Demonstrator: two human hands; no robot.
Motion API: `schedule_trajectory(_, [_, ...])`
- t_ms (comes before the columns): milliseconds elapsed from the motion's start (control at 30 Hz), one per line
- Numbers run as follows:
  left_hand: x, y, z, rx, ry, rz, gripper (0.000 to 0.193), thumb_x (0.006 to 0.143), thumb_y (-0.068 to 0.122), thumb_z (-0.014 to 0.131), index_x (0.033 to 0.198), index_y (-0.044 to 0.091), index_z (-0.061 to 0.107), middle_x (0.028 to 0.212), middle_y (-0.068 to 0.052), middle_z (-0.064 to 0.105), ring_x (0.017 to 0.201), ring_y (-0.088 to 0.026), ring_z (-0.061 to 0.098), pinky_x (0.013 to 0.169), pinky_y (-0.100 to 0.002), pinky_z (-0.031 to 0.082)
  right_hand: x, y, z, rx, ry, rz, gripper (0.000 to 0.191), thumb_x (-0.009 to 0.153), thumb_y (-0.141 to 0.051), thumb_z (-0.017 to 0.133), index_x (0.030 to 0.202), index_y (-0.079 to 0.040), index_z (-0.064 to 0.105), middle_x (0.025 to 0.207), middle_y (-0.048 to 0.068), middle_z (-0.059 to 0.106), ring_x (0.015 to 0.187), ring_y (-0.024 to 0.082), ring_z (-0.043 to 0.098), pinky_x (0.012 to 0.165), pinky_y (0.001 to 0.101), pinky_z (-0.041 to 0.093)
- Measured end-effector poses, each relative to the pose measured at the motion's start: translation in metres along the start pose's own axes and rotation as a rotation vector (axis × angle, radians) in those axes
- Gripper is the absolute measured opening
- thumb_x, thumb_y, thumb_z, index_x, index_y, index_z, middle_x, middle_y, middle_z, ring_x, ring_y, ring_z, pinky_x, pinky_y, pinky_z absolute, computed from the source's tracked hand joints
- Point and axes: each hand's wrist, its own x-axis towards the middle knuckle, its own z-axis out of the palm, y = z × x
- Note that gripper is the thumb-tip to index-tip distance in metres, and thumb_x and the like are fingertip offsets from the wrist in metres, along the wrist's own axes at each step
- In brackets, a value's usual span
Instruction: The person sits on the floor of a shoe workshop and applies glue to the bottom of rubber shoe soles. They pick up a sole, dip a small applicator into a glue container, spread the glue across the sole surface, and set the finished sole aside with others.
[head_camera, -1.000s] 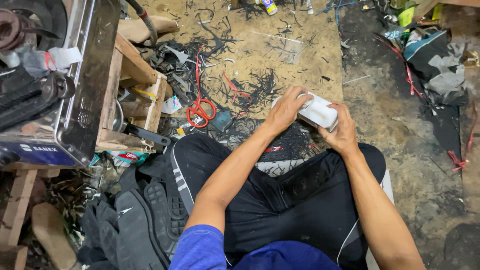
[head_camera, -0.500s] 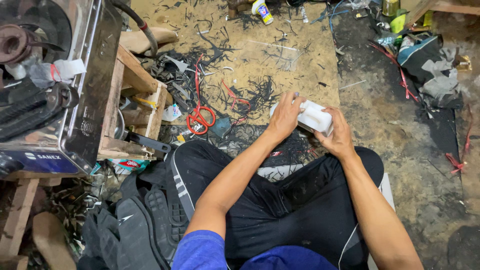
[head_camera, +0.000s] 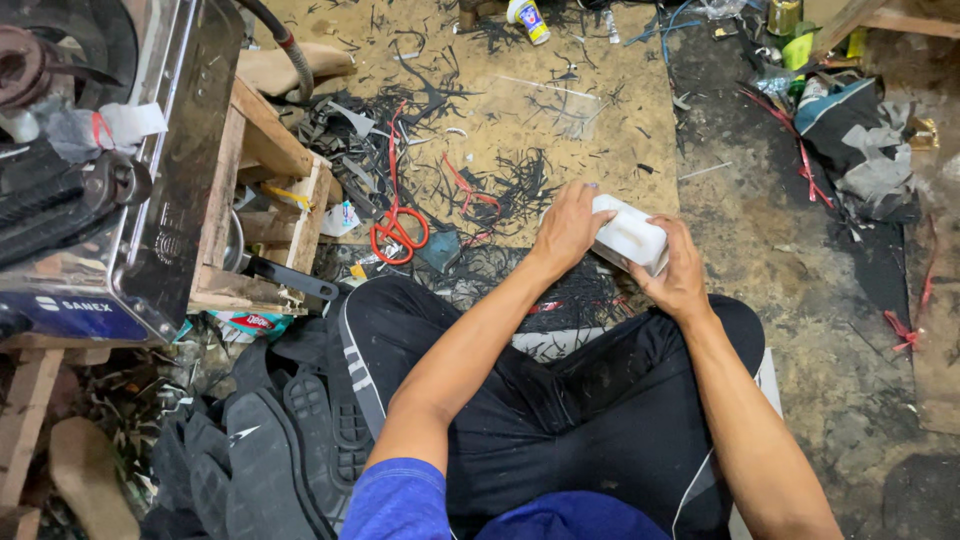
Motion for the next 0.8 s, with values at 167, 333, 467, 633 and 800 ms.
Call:
schedule_trajectory(167, [0.004, 0.001, -0.015, -0.02, -0.1, -0.114, 0.037, 0.092, 0.027, 0.076, 0.114, -0.001, 0.063, 0.109, -0.019, 0.061, 0.104, -0.039, 0.062, 0.086, -0.048, 0.051, 0.002, -0.003, -0.002, -0.018, 0.012, -0.014, 0.068, 0.072, -0.005, 0.081, 0.133, -0.004, 0.051, 0.133, 0.022, 0.057, 0.121, 0.042, 0.061, 0.101, 0.0453, 0.051])
schedule_trajectory(333, [0.006, -0.008, -0.025, -0.191, -0.101, 0.153, 0.045, 0.083, -0.003, 0.065, 0.127, 0.01, 0.065, 0.112, -0.016, 0.062, 0.105, -0.036, 0.066, 0.089, -0.043, 0.055, 0.003, -0.004, -0.002, -0.007, 0.072, 0.011, 0.067, 0.075, -0.002, 0.083, 0.135, -0.004, 0.051, 0.132, 0.021, 0.057, 0.119, 0.041, 0.061, 0.1, 0.0441, 0.051])
schedule_trajectory(467, [0.005, -0.013, -0.022, -0.223, -0.1, 0.146, 0.045, 0.083, -0.005, 0.063, 0.126, 0.007, 0.064, 0.112, -0.014, 0.064, 0.106, -0.036, 0.067, 0.089, -0.043, 0.056, 0.003, -0.008, -0.003, -0.035, 0.061, -0.067, 0.069, 0.072, 0.001, 0.081, 0.135, -0.004, 0.053, 0.133, 0.022, 0.057, 0.122, 0.042, 0.06, 0.103, 0.0457, 0.051])
schedule_trajectory(633, [0.004, -0.008, -0.019, -0.116, -0.037, -0.027, 0.037, 0.089, 0.025, 0.073, 0.113, -0.001, 0.063, 0.104, -0.021, 0.066, 0.096, -0.042, 0.067, 0.081, -0.049, 0.055, 0.007, -0.014, -0.002, -0.088, 0.048, -0.069, 0.07, 0.069, 0.002, 0.081, 0.133, -0.004, 0.055, 0.133, 0.024, 0.056, 0.121, 0.044, 0.06, 0.1, 0.047, 0.051])
schedule_trajectory(800, [0.005, -0.006, -0.017, 0.059, -0.179, -0.266, 0.044, 0.098, 0.042, 0.067, 0.116, 0.002, 0.065, 0.103, -0.024, 0.07, 0.095, -0.041, 0.07, 0.083, -0.05, 0.055, 0.009, -0.018, 0.0, -0.132, 0.018, -0.178, 0.069, 0.067, 0.004, 0.08, 0.131, -0.005, 0.056, 0.136, 0.022, 0.057, 0.125, 0.045, 0.058, 0.104, 0.0491, 0.05])
